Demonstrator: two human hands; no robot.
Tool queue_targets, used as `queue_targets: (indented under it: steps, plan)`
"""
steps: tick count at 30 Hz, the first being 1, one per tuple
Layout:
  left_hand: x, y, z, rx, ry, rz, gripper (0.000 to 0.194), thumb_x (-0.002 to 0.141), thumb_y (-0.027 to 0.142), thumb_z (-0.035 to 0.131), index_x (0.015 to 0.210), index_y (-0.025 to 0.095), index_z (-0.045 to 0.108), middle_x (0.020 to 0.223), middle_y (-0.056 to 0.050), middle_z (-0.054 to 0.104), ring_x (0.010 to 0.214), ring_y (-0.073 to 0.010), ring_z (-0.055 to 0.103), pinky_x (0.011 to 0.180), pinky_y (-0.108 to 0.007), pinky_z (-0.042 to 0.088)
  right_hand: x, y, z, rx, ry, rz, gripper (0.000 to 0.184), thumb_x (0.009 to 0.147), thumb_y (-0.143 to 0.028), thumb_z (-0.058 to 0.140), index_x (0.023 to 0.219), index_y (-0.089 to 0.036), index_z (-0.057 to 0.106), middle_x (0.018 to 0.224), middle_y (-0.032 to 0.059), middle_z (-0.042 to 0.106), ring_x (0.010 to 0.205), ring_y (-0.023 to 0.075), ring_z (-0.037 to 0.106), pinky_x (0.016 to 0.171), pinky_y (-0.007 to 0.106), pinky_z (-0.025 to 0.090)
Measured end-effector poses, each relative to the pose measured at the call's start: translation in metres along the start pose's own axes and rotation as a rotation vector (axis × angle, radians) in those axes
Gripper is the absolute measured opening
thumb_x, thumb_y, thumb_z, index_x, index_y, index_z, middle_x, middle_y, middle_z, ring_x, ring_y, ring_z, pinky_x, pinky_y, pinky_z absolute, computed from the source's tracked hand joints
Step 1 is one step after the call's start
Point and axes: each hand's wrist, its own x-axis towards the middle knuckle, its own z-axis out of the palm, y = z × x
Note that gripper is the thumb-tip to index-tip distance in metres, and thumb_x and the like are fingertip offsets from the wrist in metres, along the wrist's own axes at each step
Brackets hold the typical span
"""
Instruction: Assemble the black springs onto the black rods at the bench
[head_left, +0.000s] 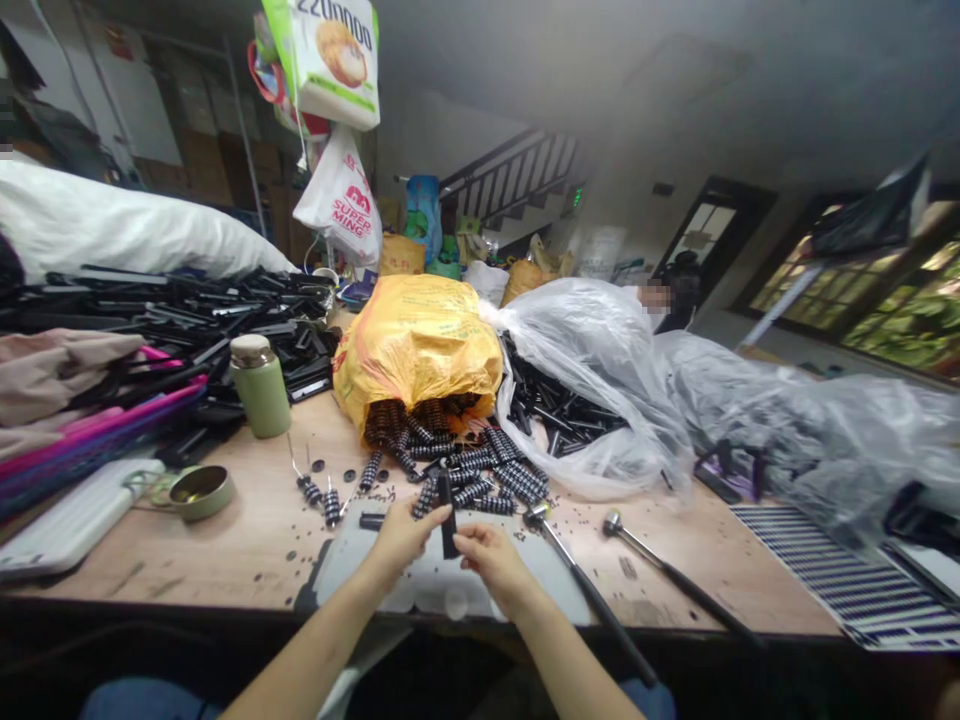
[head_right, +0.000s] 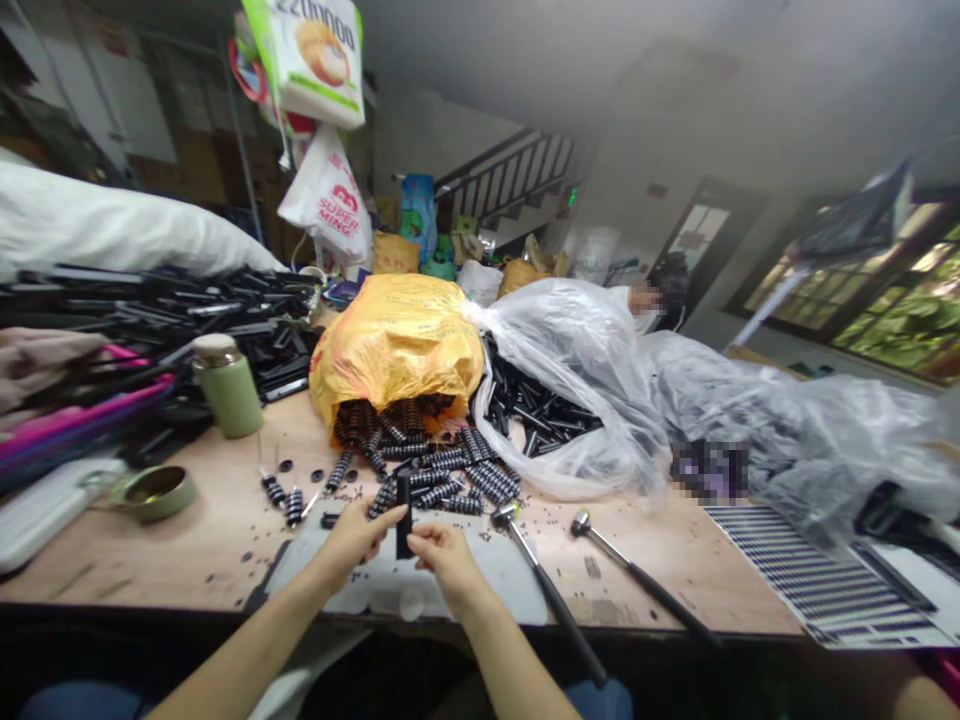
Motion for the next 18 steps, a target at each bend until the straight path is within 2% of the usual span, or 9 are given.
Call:
queue_targets:
  steps: [1,3,5,6,9,11,13,15,18]
  plan:
    - [-0.005,0.0,0.004,-0.091,-0.036,-0.07,0.032,0.066,0.046,0.062,0.068,0.018,0.045,0.041,0.01,0.035,0.032,-0.0053,0.03,0.033,-0.017,0.023,-0.004,-0.006,0.001,0.032,-0.002,-0.026,0.036,0.082,-0.041,0.048,0.105,-0.014,0.056,0.087,0.0076,0.066,0.075,0.018,0.063,0.06,0.029,0.05]
    - [-0.012,0.0,0.01,-0.171,-0.084,-0.149,0.033,0.062,0.043,0.066,0.066,0.018,0.044,0.04,0.011,0.036,0.031,-0.004,0.029,0.032,-0.015,0.02,-0.008,-0.02,-0.004,-0.002,-0.003,-0.122,0.071,0.065,-0.048,0.066,0.124,-0.018,0.042,0.117,0.0129,0.055,0.104,0.0246,0.054,0.081,0.039,0.047]
    - [-0.015,0.0,0.013,-0.16,-0.126,-0.164,0.032,0.061,0.041,0.067,0.066,0.017,0.045,0.039,0.01,0.038,0.031,-0.0037,0.03,0.031,-0.015,0.021,-0.008,-0.031,-0.016,-0.165,-0.049,-0.241,0.104,0.046,-0.044,0.078,0.134,-0.023,0.027,0.138,0.0133,0.033,0.125,0.0288,0.032,0.099,0.046,0.031]
    - [-0.017,0.0,0.013,-0.149,-0.141,-0.154,0.032,0.062,0.041,0.066,0.068,0.017,0.046,0.039,0.01,0.038,0.031,-0.0038,0.03,0.031,-0.015,0.021,-0.006,-0.035,-0.023,-0.251,-0.083,-0.282,0.109,0.043,-0.041,0.08,0.136,-0.024,0.025,0.14,0.0124,0.027,0.128,0.0293,0.026,0.103,0.046,0.024]
    - [-0.021,0.002,0.012,-0.215,-0.171,-0.078,0.039,0.062,0.04,0.068,0.088,0.016,0.05,0.046,0.009,0.047,0.037,-0.0063,0.04,0.034,-0.016,0.03,-0.005,-0.037,-0.036,-0.35,-0.101,-0.309,0.103,0.047,-0.033,0.077,0.135,-0.021,0.026,0.137,0.0124,0.032,0.127,0.0283,0.027,0.105,0.045,0.021]
    - [-0.024,0.005,0.011,-0.36,-0.196,-0.074,0.049,0.065,0.041,0.066,0.103,0.018,0.046,0.056,0.007,0.053,0.045,-0.0076,0.048,0.041,-0.017,0.038,-0.008,-0.033,-0.036,-0.309,-0.07,-0.275,0.107,0.047,-0.034,0.078,0.136,-0.017,0.022,0.137,0.0147,0.03,0.128,0.029,0.025,0.106,0.045,0.022]
    - [-0.027,0.008,0.01,-0.506,-0.199,-0.119,0.047,0.07,0.045,0.06,0.106,0.019,0.045,0.061,0.006,0.054,0.047,-0.0069,0.049,0.043,-0.018,0.04,-0.016,-0.028,-0.033,-0.225,-0.055,-0.23,0.111,0.047,-0.037,0.079,0.137,-0.017,0.017,0.138,0.0158,0.027,0.129,0.0294,0.023,0.106,0.046,0.023]
    - [-0.03,0.01,0.011,-0.58,-0.191,-0.155,0.042,0.074,0.049,0.054,0.102,0.018,0.047,0.056,0.007,0.05,0.038,-0.0047,0.042,0.036,-0.015,0.034,-0.024,-0.026,-0.03,-0.124,-0.047,-0.206,0.112,0.046,-0.041,0.079,0.137,-0.019,0.017,0.139,0.0149,0.025,0.129,0.0291,0.024,0.105,0.046,0.026]
    - [-0.033,0.012,0.015,-0.573,-0.214,-0.174,0.04,0.075,0.049,0.052,0.102,0.02,0.049,0.047,0.01,0.042,0.028,-0.003,0.028,0.027,-0.013,0.018,-0.033,-0.031,-0.027,0.016,-0.041,-0.244,0.112,0.044,-0.042,0.081,0.135,-0.022,0.018,0.138,0.0131,0.025,0.127,0.0274,0.028,0.103,0.043,0.031]
